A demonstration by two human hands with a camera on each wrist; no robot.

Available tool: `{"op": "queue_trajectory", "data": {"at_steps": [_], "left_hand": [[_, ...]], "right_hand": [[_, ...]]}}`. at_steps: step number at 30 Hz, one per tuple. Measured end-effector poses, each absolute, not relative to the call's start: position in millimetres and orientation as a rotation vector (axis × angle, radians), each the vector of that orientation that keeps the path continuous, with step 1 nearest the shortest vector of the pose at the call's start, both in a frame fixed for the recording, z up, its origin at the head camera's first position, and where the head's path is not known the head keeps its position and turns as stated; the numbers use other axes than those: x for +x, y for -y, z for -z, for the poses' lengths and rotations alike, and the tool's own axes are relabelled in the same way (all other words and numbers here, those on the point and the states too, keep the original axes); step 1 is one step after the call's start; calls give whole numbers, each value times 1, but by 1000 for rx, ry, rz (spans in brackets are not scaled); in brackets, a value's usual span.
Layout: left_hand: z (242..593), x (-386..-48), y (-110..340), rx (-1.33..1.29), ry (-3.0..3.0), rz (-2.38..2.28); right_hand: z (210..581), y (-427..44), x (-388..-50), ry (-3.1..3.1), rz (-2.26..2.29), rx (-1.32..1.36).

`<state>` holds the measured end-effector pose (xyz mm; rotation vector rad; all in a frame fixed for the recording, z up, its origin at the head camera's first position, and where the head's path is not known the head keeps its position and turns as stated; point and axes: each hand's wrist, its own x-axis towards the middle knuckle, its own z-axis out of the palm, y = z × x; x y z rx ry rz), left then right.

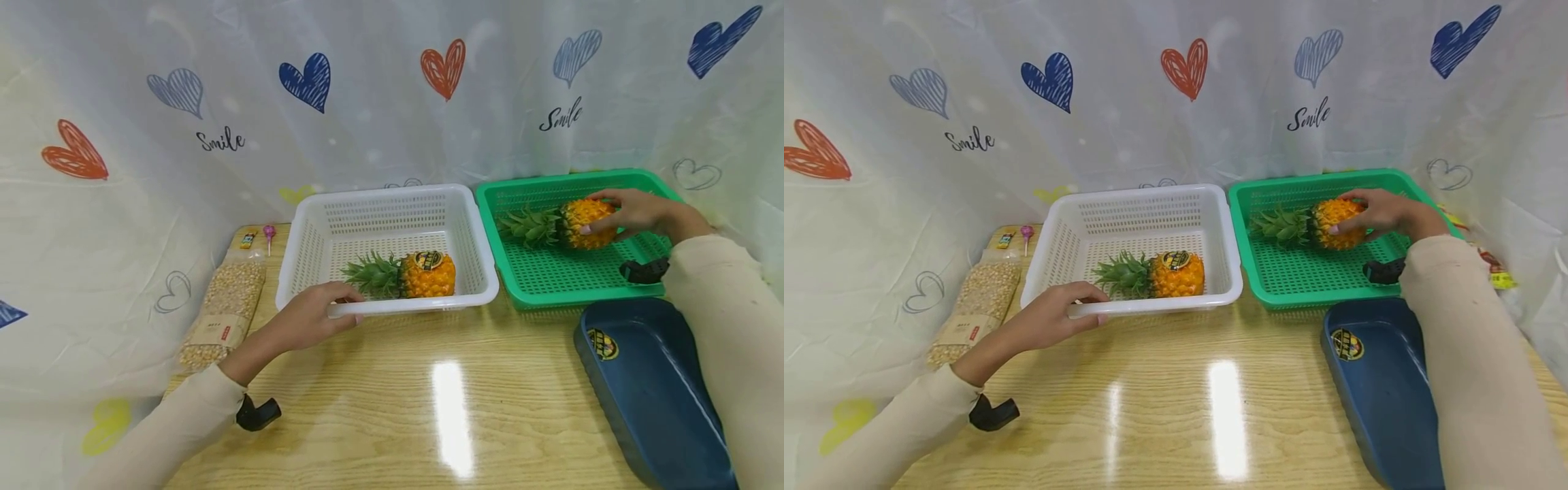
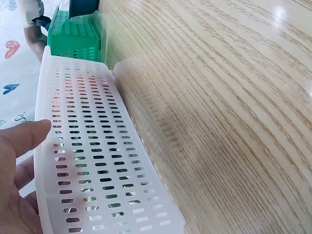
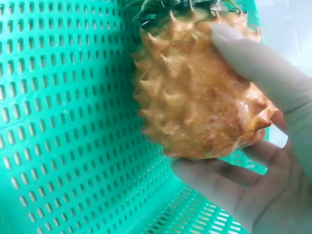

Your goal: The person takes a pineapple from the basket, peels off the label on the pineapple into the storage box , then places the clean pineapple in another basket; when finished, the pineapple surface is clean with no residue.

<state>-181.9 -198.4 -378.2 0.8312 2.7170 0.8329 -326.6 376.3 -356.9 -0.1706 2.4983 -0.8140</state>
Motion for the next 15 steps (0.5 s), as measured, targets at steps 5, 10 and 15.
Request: {"op": "queue_trajectory", "data": {"at_steps": [5, 10, 15], "left_hand": [[378, -182, 198, 851, -2719, -838], [378, -182, 199, 851, -2720, -835], [378, -182, 198, 851, -2717, -835]], "right_hand": [[358, -378, -326, -2504, 799, -194], [358, -377, -327, -2514, 799, -185], [357, -377, -328, -2537, 839, -149]]}}
